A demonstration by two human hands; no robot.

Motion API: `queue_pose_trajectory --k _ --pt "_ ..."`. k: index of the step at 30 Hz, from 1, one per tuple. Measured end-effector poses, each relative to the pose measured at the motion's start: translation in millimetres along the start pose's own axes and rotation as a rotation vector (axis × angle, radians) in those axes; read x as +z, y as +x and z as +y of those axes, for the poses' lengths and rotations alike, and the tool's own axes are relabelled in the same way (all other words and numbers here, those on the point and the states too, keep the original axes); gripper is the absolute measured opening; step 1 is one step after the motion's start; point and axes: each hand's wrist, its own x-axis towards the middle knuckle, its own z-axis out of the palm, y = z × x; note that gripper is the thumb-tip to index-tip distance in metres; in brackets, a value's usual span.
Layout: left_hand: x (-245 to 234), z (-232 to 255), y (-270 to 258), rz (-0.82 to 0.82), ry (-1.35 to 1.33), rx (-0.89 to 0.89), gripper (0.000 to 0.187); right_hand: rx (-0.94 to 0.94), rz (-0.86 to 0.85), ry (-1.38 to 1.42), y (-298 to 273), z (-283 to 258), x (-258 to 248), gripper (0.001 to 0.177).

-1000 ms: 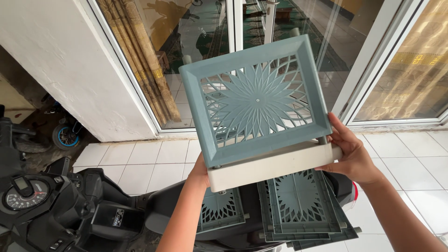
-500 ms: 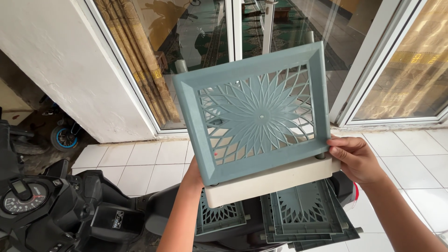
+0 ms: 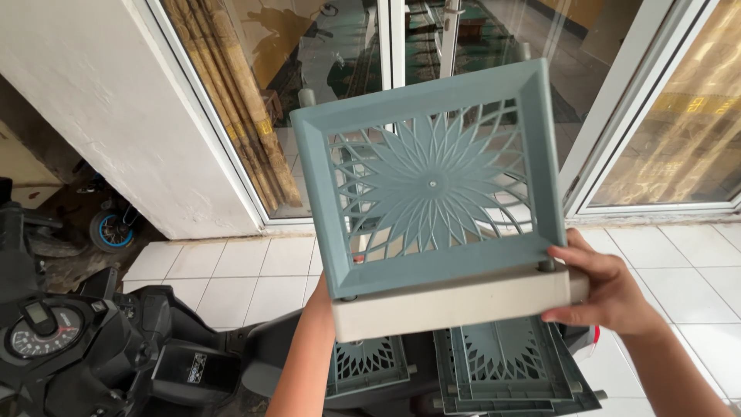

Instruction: The recorder assembles a multi-tier plastic storage rack by attaching side panels to shelves.

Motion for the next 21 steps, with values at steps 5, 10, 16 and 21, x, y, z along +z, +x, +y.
queue_pose_trajectory --k 5,10,16,21 --pt "22 27 -30 -0.024 0.016 -0.011 0.025 -0.165 0.034 -0.029 5 -9 10 0.086" --pt "-19 14 15 -0.070 0.035 -0.096 0.013 -0.128 0.031 -0.030 6 -22 13 0.080" --pt "9 40 -5 -0.066 -0.059 0.078 0.028 -0.180 -0.011 -0.190 10 -39 33 0.077" --pt "29 47 -21 -0.059 -0.146 0.218 0.040 -0.250 0.043 -0.010 17 -42 40 0.069"
